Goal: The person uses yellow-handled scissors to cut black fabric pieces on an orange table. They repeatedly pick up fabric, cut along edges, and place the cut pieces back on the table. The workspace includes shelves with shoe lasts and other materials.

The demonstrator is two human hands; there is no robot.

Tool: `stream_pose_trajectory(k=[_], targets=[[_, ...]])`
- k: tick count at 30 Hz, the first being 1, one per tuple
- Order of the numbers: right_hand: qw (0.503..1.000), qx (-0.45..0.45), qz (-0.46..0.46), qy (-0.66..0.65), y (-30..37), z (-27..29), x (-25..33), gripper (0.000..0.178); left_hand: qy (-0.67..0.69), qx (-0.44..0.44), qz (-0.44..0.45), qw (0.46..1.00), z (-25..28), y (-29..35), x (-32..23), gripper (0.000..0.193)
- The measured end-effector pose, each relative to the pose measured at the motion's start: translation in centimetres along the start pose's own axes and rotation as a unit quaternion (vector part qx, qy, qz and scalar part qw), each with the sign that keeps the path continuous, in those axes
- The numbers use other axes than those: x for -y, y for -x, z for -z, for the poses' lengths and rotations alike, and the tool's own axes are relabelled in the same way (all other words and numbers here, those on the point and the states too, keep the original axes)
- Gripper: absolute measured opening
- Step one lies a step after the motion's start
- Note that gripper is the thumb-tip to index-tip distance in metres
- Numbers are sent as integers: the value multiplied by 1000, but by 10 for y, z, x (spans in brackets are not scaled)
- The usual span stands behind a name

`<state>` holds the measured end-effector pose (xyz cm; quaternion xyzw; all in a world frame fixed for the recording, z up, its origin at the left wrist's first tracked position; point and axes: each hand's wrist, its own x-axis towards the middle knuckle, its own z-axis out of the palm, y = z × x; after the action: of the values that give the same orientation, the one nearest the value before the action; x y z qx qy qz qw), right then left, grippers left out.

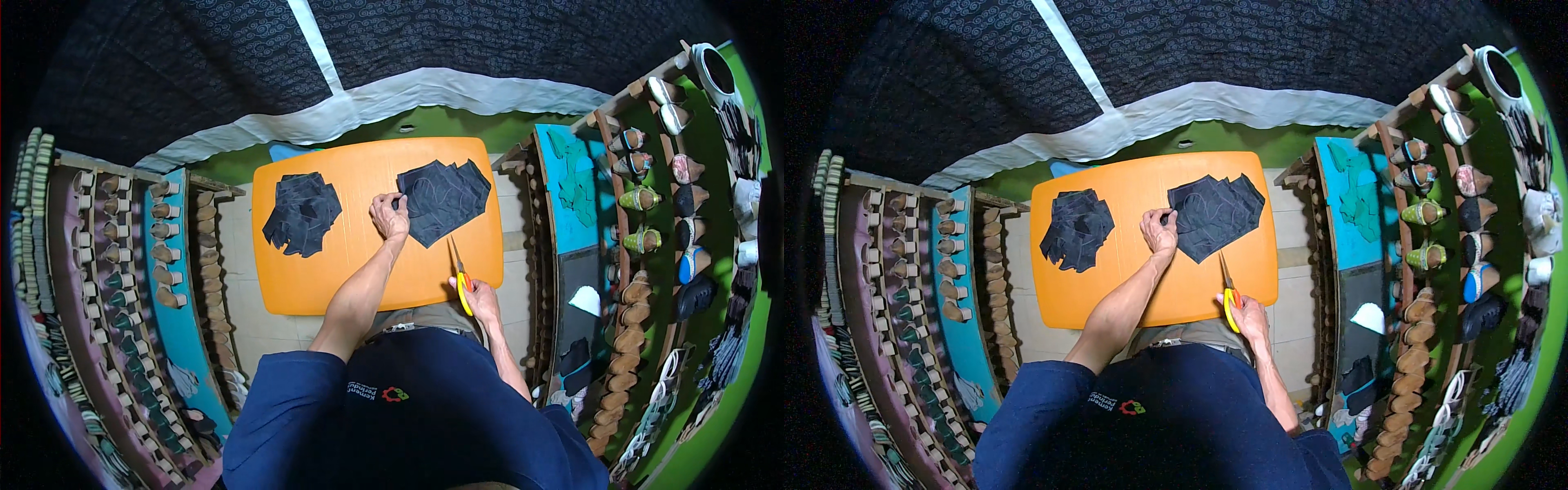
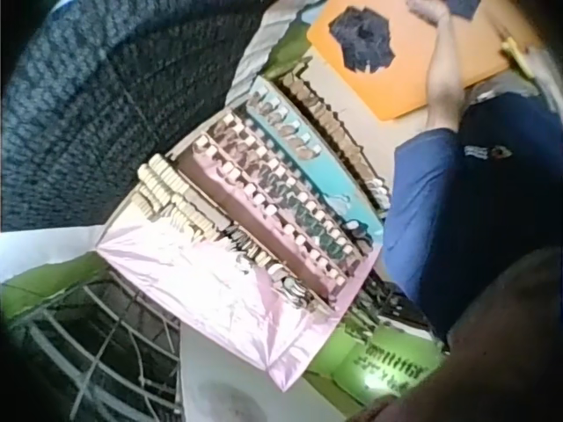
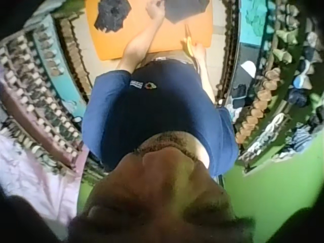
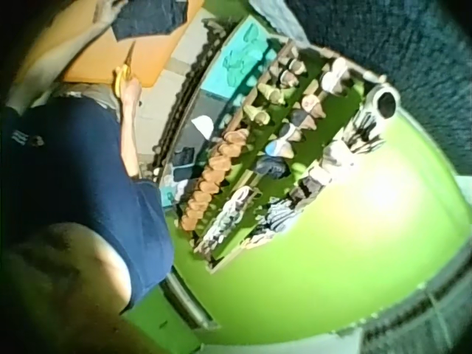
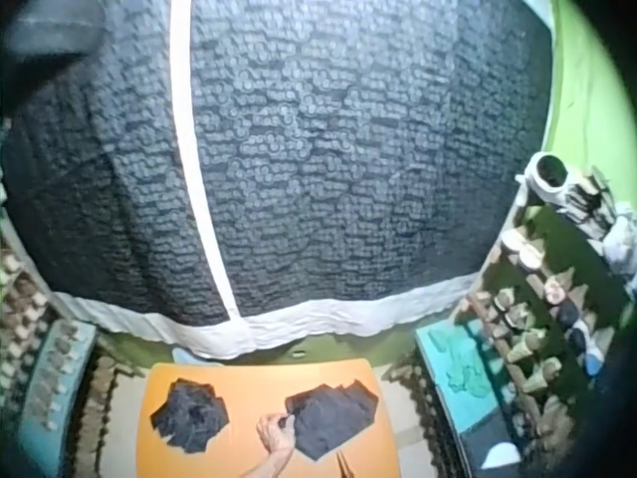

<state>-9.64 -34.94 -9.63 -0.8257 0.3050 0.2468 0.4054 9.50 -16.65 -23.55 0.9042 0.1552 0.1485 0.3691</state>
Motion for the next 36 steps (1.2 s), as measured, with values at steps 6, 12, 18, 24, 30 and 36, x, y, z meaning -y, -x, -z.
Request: stream_pose_trajectory(k=[6, 12, 18, 24, 30, 36], targets=[[999, 17, 28, -1, -4, -6, 5, 67, 366, 179, 249, 878, 38, -19, 41, 20], [995, 67, 41, 68, -6, -18, 9, 69, 408, 91, 438, 796, 146, -9, 107, 55], [985, 99, 71, 122, -10, -28, 18, 71, 437, 30, 354, 826, 148, 40, 123, 82], [983, 88, 110, 118, -16, -27, 26, 71, 376, -23, 305, 875, 108, 57, 107, 85], [984, 91, 107, 113, -1, -24, 36, 72, 466, -206, 369, 777, 99, 64, 132, 76], [983, 114, 90, 111, 1, -38, 24, 71, 579, -33, 462, 671, 132, 80, 151, 61]])
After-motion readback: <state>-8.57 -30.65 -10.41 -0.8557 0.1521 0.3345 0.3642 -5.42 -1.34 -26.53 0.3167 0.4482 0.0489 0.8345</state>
